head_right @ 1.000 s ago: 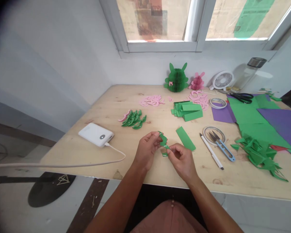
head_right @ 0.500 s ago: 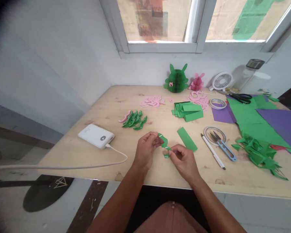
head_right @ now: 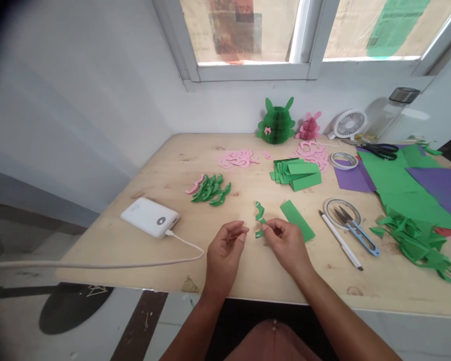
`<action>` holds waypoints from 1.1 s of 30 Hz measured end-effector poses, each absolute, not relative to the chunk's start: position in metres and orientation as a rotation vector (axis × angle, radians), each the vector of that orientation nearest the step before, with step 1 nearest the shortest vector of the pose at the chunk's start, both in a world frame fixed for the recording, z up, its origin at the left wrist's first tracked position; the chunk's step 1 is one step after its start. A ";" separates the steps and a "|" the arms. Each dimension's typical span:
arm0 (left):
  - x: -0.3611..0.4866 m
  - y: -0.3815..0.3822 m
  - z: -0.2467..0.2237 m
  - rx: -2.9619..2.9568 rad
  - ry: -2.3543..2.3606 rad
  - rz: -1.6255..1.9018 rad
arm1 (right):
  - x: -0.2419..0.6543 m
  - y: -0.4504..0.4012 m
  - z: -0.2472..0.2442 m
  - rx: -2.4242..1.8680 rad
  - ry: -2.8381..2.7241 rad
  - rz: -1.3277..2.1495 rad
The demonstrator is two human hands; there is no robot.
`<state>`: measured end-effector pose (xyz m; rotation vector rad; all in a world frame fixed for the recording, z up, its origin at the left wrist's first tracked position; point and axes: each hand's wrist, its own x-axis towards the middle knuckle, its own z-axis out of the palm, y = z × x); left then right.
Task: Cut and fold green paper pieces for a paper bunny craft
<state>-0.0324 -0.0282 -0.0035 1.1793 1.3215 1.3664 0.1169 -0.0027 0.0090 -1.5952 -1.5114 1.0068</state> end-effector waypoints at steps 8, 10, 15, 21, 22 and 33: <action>-0.042 -0.030 -0.006 1.928 1.568 1.234 | 0.130 -0.019 0.010 -1.635 -1.705 0.619; -0.040 -0.027 -0.005 2.032 1.622 1.141 | 0.135 -0.031 0.008 -1.591 -1.738 0.541; -0.030 -0.015 0.000 2.277 1.661 0.798 | 0.147 -0.050 0.006 -1.503 -1.768 0.418; -0.026 0.003 0.002 2.561 1.722 0.421 | 0.158 -0.057 0.006 -1.456 -1.772 0.383; -0.027 0.006 0.002 2.576 1.751 0.387 | 0.160 -0.058 0.005 -1.444 -1.769 0.383; -0.049 0.039 0.007 2.300 2.251 0.310 | 0.170 -0.068 -0.007 -1.411 -1.730 0.484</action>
